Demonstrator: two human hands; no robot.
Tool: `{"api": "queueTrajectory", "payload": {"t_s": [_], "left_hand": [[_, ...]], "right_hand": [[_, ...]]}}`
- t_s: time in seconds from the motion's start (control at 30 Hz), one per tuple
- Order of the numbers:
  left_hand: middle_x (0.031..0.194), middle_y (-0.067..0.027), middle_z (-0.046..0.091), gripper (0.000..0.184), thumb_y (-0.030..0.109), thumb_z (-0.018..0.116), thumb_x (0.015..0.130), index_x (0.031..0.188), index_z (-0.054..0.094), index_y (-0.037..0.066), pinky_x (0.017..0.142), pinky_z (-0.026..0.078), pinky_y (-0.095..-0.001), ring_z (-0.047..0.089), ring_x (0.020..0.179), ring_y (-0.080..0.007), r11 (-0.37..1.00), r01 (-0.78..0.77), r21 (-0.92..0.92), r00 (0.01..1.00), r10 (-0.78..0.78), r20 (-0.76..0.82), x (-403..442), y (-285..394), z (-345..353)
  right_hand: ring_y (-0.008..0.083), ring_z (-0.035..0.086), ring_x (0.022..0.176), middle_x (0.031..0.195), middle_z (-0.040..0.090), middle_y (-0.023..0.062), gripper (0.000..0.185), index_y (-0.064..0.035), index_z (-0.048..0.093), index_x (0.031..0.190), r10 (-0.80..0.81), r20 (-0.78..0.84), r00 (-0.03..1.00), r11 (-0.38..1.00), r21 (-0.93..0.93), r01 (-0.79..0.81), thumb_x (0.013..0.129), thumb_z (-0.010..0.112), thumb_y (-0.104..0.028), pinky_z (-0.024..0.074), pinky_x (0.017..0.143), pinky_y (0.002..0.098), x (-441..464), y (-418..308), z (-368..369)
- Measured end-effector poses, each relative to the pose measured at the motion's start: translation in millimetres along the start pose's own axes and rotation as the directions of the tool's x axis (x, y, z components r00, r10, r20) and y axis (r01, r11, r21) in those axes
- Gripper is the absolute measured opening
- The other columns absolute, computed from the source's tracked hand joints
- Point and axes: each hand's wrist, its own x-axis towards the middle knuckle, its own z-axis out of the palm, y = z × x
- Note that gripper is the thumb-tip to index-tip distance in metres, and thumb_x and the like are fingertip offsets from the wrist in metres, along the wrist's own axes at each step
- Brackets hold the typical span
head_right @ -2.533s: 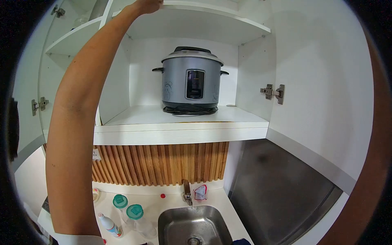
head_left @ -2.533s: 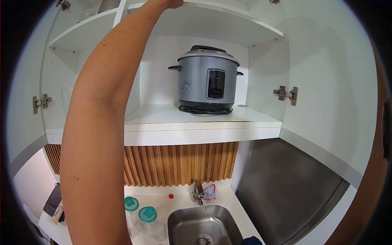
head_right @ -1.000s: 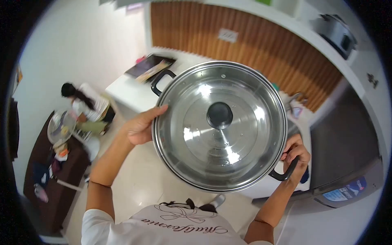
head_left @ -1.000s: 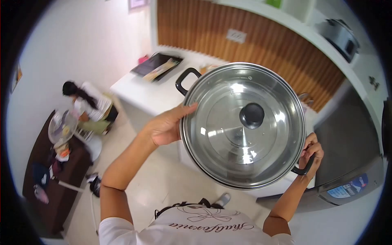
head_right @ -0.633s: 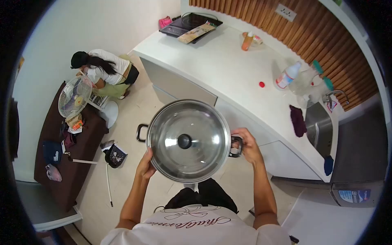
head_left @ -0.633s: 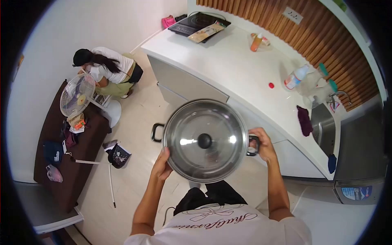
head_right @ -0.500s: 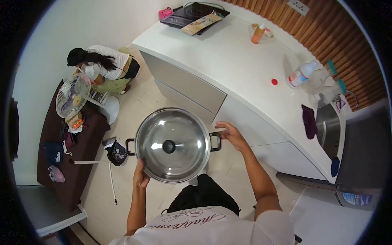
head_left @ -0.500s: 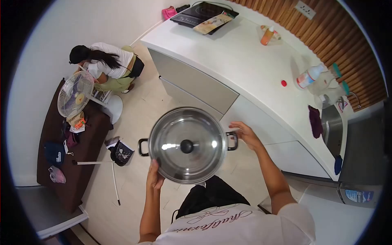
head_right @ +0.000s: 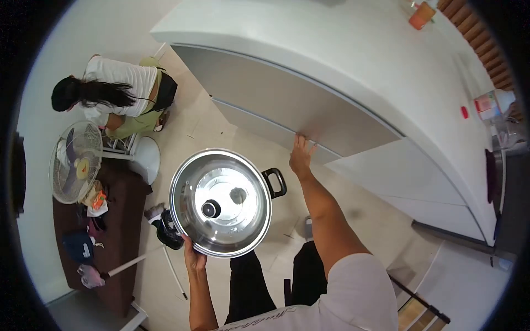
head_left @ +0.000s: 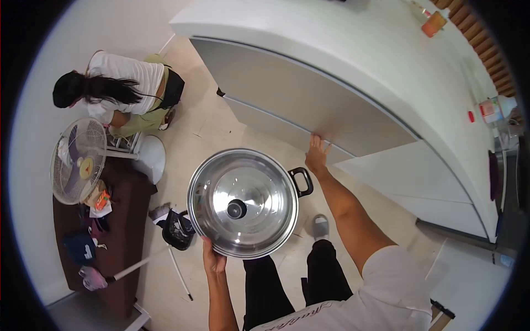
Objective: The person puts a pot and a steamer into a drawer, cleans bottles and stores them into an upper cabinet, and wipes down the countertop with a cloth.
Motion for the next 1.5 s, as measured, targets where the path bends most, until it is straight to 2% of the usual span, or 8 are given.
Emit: {"api": "queueTrajectory", "payload": {"t_s": [0.23,0.3,0.63,0.73,0.97,1.13,1.43,1.5], "left_hand": [[0.128,-0.0089,0.05,0.049,0.03,0.052,0.092,0.131,0.04,0.004,0.101,0.037,-0.0366,0.049,0.117,-0.0217,0.977,0.08,0.199,0.992,-0.097,0.075,123,78,-37],[0.125,-0.009,0.052,0.048,0.03,0.053,0.091,0.13,0.04,0.004,0.098,0.04,-0.0362,0.051,0.113,-0.0216,0.96,0.052,0.277,0.992,-0.082,0.097,147,91,-25],[0.124,-0.0093,0.051,0.049,0.031,0.052,0.091,0.13,0.039,0.005,0.094,0.044,-0.0371,0.053,0.11,-0.022,0.924,0.14,0.357,0.961,-0.214,0.178,202,111,16],[0.125,-0.0102,0.051,0.048,0.032,0.051,0.092,0.129,0.041,0.003,0.095,0.043,-0.0387,0.051,0.112,-0.0229,0.903,0.192,0.385,0.935,-0.287,0.207,207,110,18],[0.12,-0.0087,0.054,0.045,0.029,0.051,0.093,0.127,0.042,0.003,0.089,0.048,-0.0345,0.055,0.107,-0.0205,0.825,0.293,0.484,0.906,-0.401,0.133,223,86,48],[0.117,-0.0057,0.055,0.042,0.028,0.05,0.093,0.127,0.042,0.006,0.089,0.048,-0.0343,0.055,0.106,-0.0185,0.767,0.402,0.5,0.853,-0.512,0.1,254,61,37],[0.121,-0.0045,0.054,0.05,0.036,0.056,0.089,0.128,0.044,0.008,0.093,0.045,-0.0382,0.052,0.111,-0.0194,0.78,0.472,0.411,0.824,-0.555,0.108,295,9,16],[0.121,-0.0053,0.055,0.047,0.034,0.057,0.088,0.126,0.046,0.008,0.094,0.045,-0.0386,0.052,0.111,-0.0201,0.807,0.472,0.354,0.844,-0.53,0.083,298,-6,14]], "right_hand": [[0.0228,0.022,0.133,0.137,0.03,0.004,0.071,-0.0143,0.03,0.135,0.323,-0.172,0.931,0.933,0.22,-0.283,0.071,0.056,-0.003,0.0253,0.095,0.057,6,-28,28],[0.0222,0.025,0.132,0.134,0.033,0.004,0.069,-0.0145,0.034,0.132,0.273,-0.303,0.913,0.957,0.182,-0.226,0.067,0.055,-0.001,0.0262,0.092,0.0554,2,-28,35],[0.025,0.028,0.13,0.131,0.036,0.008,0.067,-0.0116,0.038,0.129,0.324,-0.207,0.923,0.926,0.269,-0.264,0.065,0.053,0.0,0.0234,0.093,0.0544,-60,-52,45],[0.025,0.032,0.128,0.128,0.039,0.0096,0.061,-0.0091,0.04,0.127,0.236,-0.279,0.931,0.912,0.394,-0.113,0.069,0.058,-0.01,0.0218,0.093,0.052,-113,-74,40],[0.0225,0.039,0.119,0.116,0.045,0.0057,0.05,-0.0121,0.049,0.121,0.117,-0.043,0.992,0.978,0.177,-0.108,0.072,0.059,-0.011,0.02,0.093,0.0531,-227,-94,42],[0.0223,0.041,0.115,0.115,0.046,0.0076,0.045,-0.0109,0.052,0.12,-0.131,0.107,0.986,0.985,0.123,0.118,0.075,0.057,-0.013,0.0204,0.094,0.0536,-289,-112,51],[0.0201,0.036,0.122,0.126,0.042,0.0018,0.053,-0.0111,0.049,0.127,-0.092,0.258,0.962,0.978,0.203,0.039,0.075,0.059,-0.013,0.0181,0.098,0.056,-303,-122,29],[0.025,0.043,0.117,0.122,0.05,0.0057,0.045,-0.0135,0.053,0.124,-0.195,0.361,0.912,0.945,0.317,0.076,0.08,0.057,-0.022,0.0289,0.095,0.0552,-280,-123,-5]]}}
